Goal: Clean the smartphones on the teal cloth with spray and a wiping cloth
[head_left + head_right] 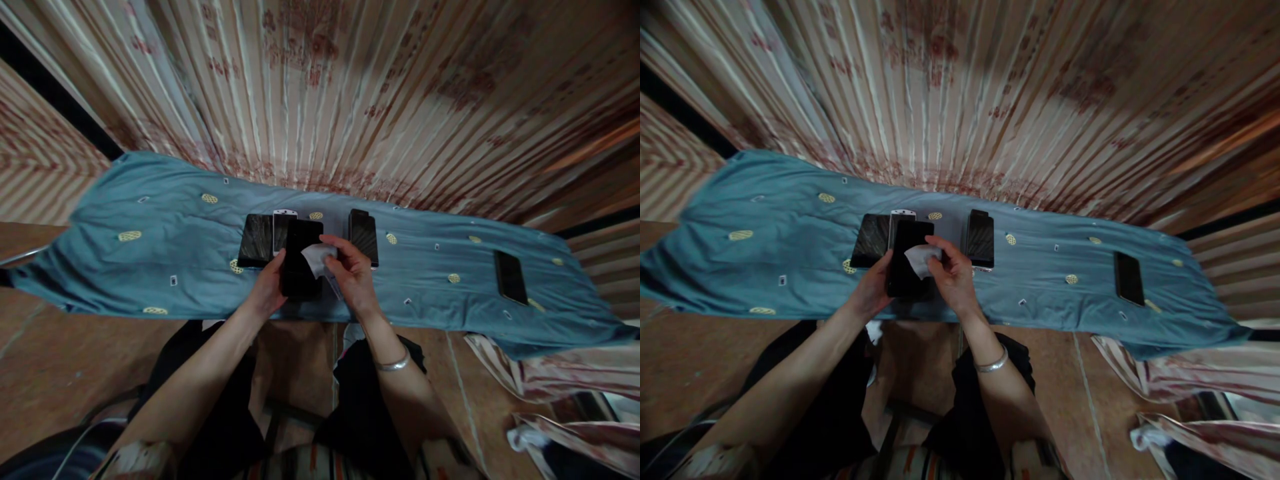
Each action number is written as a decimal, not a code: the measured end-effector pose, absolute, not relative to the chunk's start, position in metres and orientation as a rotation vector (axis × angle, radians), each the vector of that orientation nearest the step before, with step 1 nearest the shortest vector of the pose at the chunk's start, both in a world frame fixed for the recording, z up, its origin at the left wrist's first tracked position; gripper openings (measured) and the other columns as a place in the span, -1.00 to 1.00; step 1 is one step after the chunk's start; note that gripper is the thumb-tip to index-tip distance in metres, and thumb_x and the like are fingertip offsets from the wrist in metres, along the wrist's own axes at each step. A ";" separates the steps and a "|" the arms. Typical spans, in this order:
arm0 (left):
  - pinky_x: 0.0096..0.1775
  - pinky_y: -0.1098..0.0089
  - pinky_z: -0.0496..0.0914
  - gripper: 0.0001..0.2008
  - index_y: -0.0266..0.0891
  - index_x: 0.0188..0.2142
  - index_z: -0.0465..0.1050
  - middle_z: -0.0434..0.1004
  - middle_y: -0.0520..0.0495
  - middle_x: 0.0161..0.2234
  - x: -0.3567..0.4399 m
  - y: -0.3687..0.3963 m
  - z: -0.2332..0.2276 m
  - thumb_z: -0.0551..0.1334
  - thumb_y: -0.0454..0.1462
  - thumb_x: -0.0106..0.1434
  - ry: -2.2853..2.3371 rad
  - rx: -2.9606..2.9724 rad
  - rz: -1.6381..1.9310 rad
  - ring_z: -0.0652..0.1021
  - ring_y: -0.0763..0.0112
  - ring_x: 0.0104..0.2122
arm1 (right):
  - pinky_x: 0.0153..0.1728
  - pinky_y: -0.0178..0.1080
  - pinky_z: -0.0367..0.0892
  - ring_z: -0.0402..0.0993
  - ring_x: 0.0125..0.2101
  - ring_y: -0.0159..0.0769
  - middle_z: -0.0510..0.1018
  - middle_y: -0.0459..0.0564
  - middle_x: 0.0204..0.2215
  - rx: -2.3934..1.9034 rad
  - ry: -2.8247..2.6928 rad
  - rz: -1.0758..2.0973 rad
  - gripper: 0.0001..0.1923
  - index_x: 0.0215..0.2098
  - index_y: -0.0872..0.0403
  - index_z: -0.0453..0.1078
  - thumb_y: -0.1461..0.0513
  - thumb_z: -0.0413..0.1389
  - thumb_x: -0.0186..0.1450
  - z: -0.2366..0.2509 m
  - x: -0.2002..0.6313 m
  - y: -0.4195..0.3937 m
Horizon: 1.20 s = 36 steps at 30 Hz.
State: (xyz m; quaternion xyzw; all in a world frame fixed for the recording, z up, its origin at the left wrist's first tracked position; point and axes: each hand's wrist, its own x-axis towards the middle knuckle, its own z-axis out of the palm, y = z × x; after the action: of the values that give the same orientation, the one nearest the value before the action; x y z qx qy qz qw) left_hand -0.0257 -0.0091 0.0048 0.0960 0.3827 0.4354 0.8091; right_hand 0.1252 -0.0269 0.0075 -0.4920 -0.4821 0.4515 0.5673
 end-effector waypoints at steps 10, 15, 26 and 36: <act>0.10 0.22 0.46 -0.57 -0.42 0.13 0.48 0.71 -0.18 -0.18 -0.021 -0.012 0.004 -0.02 -0.24 0.49 0.859 0.128 1.016 0.65 0.19 -0.06 | 0.23 -0.10 0.31 0.45 0.16 -0.21 0.56 0.02 0.11 -1.184 -1.691 0.608 -0.69 0.01 -0.02 0.50 0.29 0.07 0.34 -0.004 0.115 -0.031; 0.08 0.24 0.47 -0.62 -0.35 0.11 0.51 0.71 -0.14 -0.17 -0.023 -0.014 0.001 0.04 -0.26 0.47 0.772 0.140 1.022 0.66 0.22 -0.09 | 0.24 0.02 0.34 0.39 0.20 -0.11 0.43 0.16 0.23 -1.342 -1.948 0.155 -0.69 0.04 0.09 0.51 0.30 0.00 0.43 -0.012 0.115 -0.030; 0.08 0.32 0.44 -0.77 -0.34 -0.15 0.61 0.71 -0.10 -0.23 -0.029 -0.014 -0.014 0.19 -0.27 0.39 0.808 0.157 1.069 0.64 0.27 -0.06 | 0.28 -0.01 0.34 0.34 0.23 -0.11 0.50 0.19 0.18 -1.230 -2.132 -0.041 -0.63 0.14 0.20 0.46 0.35 -0.05 0.47 -0.021 0.102 -0.030; 0.19 0.24 0.36 -0.76 -0.35 -0.14 0.62 0.68 -0.16 -0.09 -0.027 -0.022 -0.019 0.22 -0.24 0.37 0.788 0.267 1.053 0.54 0.18 0.12 | 0.26 0.03 0.36 0.32 0.25 -0.09 0.48 0.19 0.20 -1.255 -2.080 -0.056 -0.59 0.21 0.19 0.41 0.34 -0.07 0.47 -0.022 0.103 -0.019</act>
State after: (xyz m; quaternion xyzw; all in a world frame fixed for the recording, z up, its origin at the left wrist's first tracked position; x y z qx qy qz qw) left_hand -0.0272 -0.0220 -0.0193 0.1237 0.3651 0.4877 0.7833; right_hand 0.1033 -0.0191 -0.0219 -0.4840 -0.8025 -0.0215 0.3483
